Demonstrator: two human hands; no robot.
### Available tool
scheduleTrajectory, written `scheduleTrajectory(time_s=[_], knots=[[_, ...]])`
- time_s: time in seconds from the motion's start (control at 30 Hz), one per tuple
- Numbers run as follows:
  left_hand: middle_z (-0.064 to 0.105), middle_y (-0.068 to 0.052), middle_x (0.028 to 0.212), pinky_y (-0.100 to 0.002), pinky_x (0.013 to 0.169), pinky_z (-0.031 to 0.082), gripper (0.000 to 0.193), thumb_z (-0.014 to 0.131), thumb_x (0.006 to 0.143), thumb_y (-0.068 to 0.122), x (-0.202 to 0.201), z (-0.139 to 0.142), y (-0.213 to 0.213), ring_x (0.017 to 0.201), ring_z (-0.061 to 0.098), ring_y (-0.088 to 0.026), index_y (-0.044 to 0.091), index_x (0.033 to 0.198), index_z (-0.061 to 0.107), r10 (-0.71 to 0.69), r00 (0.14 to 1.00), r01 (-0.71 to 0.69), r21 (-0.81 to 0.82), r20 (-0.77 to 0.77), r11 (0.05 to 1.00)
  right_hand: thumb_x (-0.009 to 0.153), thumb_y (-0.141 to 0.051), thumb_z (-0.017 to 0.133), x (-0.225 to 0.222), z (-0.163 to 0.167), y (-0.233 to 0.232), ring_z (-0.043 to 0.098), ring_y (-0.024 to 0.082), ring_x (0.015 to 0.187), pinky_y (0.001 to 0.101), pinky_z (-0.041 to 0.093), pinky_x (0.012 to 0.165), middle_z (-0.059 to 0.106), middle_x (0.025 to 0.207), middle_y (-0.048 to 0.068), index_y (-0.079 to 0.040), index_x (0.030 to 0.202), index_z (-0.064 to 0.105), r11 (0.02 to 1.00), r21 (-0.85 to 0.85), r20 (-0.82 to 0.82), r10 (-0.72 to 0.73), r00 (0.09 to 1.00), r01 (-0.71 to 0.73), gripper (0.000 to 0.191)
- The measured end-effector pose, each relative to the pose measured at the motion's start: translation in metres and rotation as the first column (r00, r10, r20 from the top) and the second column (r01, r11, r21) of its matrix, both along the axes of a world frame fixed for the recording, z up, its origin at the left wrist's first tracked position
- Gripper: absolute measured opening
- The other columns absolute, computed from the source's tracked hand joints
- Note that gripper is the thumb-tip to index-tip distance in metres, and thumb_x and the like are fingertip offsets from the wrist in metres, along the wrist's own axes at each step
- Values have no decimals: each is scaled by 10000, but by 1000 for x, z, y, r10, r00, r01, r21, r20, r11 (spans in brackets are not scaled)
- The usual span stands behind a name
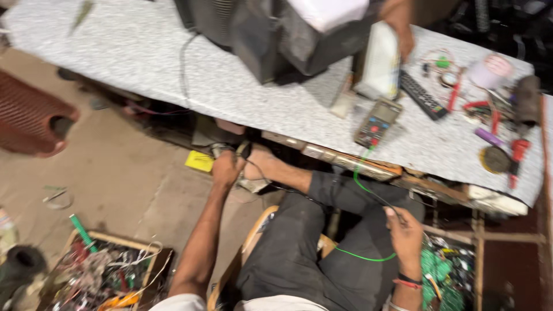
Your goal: The person sits with a yellow and white electronic device on their lap and uses a red-handled screwdriver to unscrew and re-tighten screws on its panel, repositioning the device repeatedly. They then pick up multimeter test leads with green wire and handle them near the device and workbench.
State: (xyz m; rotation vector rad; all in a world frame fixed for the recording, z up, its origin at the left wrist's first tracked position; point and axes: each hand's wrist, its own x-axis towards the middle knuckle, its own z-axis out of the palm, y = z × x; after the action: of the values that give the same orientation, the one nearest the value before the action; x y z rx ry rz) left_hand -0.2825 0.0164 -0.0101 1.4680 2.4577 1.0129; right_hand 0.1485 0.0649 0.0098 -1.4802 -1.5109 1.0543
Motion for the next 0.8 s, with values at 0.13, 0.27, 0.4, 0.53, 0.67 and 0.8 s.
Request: scheduleTrajectory(time_s=[0.13,0.27,0.4,0.53,0.67,0.8], knots=[[698,-230,861,-541,744,525,371,764,805,346,-2,6,-8,829,674,-447,34,972,655,-60,994,65,-46,89,997,1020,-208,685,-5,-2,0,495,26,683,190,373,588,593,767,-38,-5,1127,735,996,70,-86,57,995,-51,235],[691,-226,882,-534,732,527,356,788,772,314,2,7,-28,836,670,-445,23,905,633,-89,993,93,-41,83,995,1027,-183,675,-9,-1,-2,479,29,673,193,343,571,587,762,-30,11,1146,727,999,41,-100,10,995,-6,234],[686,-207,857,-537,702,514,347,795,750,285,12,2,-48,821,652,-452,22,877,608,-105,994,106,39,-24,994,1026,-176,678,-13,4,-3,474,28,675,192,337,572,582,769,-34,12,1151,729,999,36,-111,5,994,-1,231],[686,-202,867,-518,681,516,398,814,783,346,20,-1,-57,803,671,-420,17,859,603,-26,991,26,4,134,1000,1024,-184,684,-16,8,-3,472,26,669,195,331,555,577,759,-36,13,1147,729,1000,24,-152,-4,988,8,236],[701,-206,869,-512,686,525,407,808,791,350,27,3,-59,791,681,-405,15,914,613,-28,991,36,-61,130,997,1021,-195,690,-19,14,-6,459,25,647,195,317,540,582,762,-34,17,1143,726,999,25,-130,-21,991,24,247],[712,-215,903,-521,689,533,398,804,777,329,37,9,-66,789,694,-422,2,923,630,-17,998,23,-90,68,996,1016,-215,693,-24,20,-8,457,24,632,198,314,525,585,748,-25,16,1140,728,999,32,-120,-24,993,28,264]])
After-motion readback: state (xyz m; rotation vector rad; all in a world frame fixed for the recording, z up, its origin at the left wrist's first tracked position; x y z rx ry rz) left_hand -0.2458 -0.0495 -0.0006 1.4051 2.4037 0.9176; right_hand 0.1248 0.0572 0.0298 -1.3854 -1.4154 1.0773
